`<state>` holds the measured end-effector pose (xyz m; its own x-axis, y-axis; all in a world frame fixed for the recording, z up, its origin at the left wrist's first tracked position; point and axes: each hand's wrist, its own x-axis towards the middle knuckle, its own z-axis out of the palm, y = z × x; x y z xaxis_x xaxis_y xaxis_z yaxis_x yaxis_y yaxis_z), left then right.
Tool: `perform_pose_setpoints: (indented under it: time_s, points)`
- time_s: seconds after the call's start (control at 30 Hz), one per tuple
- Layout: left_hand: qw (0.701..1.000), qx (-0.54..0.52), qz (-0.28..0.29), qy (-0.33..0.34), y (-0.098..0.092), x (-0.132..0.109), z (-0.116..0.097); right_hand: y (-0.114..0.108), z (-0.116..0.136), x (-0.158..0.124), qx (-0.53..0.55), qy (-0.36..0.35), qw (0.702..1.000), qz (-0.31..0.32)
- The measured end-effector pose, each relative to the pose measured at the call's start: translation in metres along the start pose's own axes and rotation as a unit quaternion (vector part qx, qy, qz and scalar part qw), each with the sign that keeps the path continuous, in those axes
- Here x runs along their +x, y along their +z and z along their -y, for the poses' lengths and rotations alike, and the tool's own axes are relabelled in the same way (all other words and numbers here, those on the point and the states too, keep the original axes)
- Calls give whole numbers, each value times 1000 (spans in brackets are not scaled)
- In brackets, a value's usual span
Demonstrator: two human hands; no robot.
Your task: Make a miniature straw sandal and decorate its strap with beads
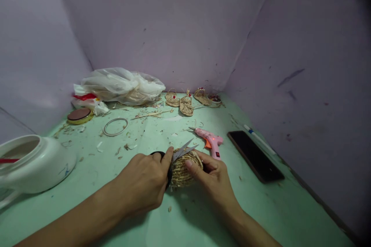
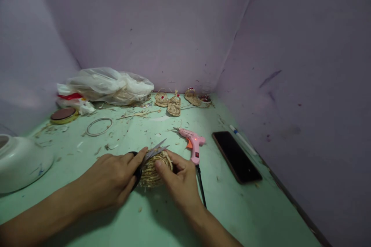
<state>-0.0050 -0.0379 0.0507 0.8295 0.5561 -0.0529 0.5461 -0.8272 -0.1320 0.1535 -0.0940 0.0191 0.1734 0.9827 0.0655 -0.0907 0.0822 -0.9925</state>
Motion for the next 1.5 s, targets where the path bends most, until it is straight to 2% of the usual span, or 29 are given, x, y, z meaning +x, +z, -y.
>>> perform_pose_setpoints:
  time_s: [0.23,0.43,0.53,0.6,0.7,0.83,1.0,1.2,1.33,1.43,1.5]
  points:
    - [1000,17,19,-13,-7,-1,-7,1,-1,-1,-43,-23,999,-7]
    - [999,16,42,2,2,0,-6,-1,-3,-1,12,5,1000,-1]
    - [999,-18,11,-38,-4,1,10,-5,-8,3,38,32,999,-22]
    - [993,-29,-16,-116,-11,2,27,-7,-11,5,64,58,995,-40]
    - [979,18,-12,-202,-18,2,56,-8,-14,7,99,82,991,-47]
    - [973,52,14,-224,-6,5,84,-6,-15,8,97,56,993,-49]
    - [973,17,36,-227,14,9,99,-4,-17,7,69,31,996,-42]
    - [975,-12,65,-210,13,8,101,-5,-19,8,68,30,996,-42]
    - [975,-25,25,-218,5,9,89,-5,-19,8,78,55,995,-40]
    - [972,-170,-28,-158,-4,10,69,-3,-18,8,97,63,993,-30]
    - [959,-259,-8,-114,-8,9,53,-2,-17,8,98,56,993,-32]
